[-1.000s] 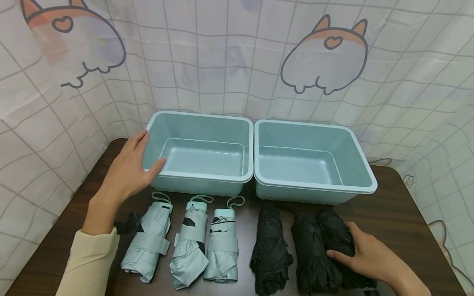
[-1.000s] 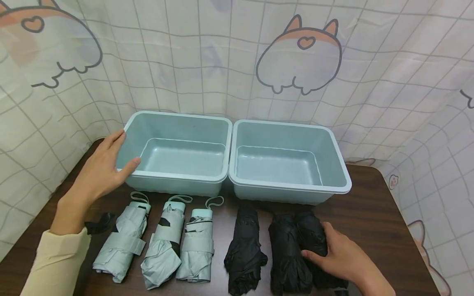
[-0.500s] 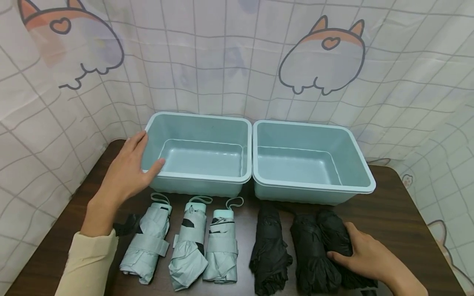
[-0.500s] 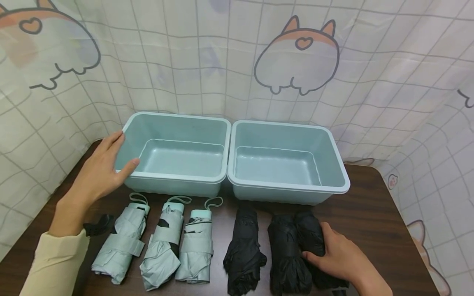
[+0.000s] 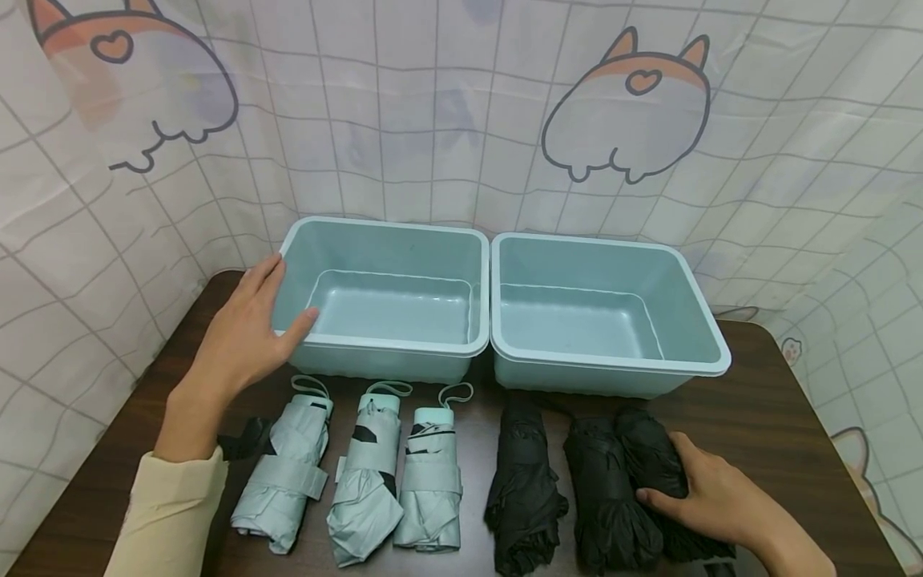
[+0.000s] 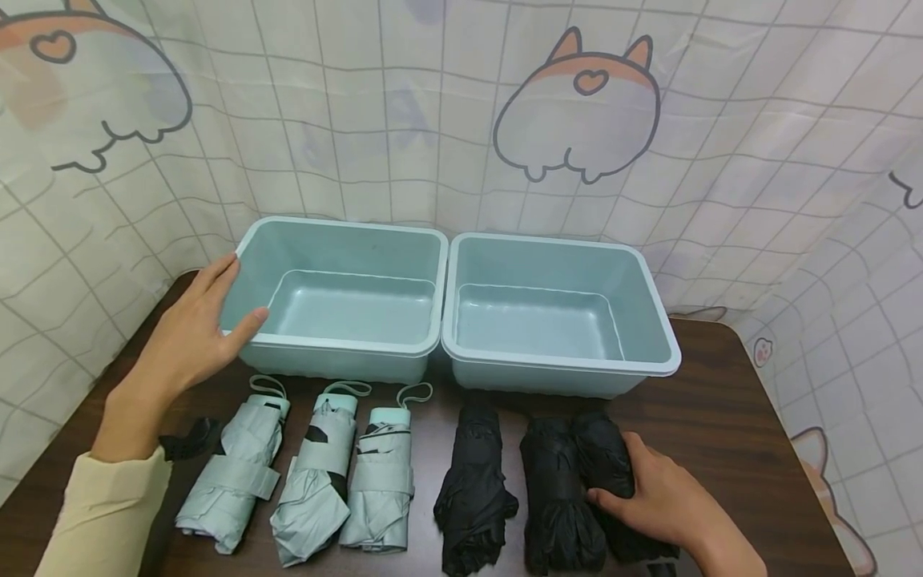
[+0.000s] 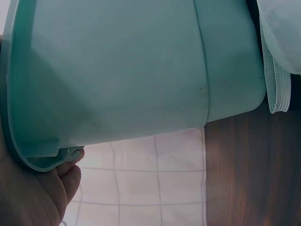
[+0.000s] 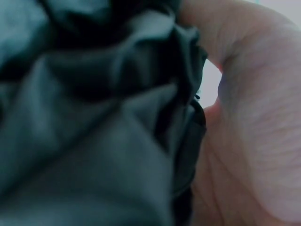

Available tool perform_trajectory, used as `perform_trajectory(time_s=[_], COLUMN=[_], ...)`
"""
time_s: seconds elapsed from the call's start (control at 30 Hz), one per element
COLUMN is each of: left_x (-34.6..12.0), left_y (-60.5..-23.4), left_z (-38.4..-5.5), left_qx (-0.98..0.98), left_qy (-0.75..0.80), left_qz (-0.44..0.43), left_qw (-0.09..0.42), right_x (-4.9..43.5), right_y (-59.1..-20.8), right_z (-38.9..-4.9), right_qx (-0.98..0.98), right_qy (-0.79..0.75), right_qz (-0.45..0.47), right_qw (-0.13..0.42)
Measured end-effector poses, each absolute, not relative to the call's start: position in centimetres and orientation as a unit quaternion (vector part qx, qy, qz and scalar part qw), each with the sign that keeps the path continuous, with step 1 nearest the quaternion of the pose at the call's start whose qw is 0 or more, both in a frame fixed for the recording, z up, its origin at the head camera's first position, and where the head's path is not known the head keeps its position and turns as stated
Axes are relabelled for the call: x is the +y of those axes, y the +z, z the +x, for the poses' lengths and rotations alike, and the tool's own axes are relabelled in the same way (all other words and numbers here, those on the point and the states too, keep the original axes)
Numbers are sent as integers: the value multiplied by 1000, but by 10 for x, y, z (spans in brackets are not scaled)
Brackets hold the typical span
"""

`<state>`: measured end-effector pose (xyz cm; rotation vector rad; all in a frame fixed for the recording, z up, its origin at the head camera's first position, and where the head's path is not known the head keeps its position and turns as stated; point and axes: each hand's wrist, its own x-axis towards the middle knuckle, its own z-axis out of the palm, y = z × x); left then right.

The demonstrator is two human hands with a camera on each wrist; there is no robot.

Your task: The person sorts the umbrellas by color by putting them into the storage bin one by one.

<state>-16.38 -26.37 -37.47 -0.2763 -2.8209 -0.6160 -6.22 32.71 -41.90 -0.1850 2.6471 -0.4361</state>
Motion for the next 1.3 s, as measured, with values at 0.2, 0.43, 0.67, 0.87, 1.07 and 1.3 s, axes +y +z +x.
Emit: perform_trajectory(time_s=[0.2, 0.43, 0.67, 0.87, 1.07, 1.3], left_x=[-265, -265, -265, -265, -266, -266], left_y=[-375, -375, -375, -373, -372, -374], left_z=[-164, -164, -164, -165, -165, -163], left_qx=[-967, -967, -966, -966, -968, -968], left_qy=[-204, -209, -213, -212, -212, -215], left_qz=[-94, -94, -92, -92, -83, -84], left_qw=[117, 112, 111, 113, 101, 95], right_x=[328, 329, 328, 327, 328, 334], right_y=[-419, -419, -418, -417, -416, -414], right_z=[-62, -62, -61, -60, -62, -62], right_qx=[957, 957, 959, 958, 953, 954], right_qy=[-166, -170, -169, -152, -170, -179], right_qz=[-68, -71, -74, -72, -76, -77], right_qw=[226, 223, 215, 232, 238, 228])
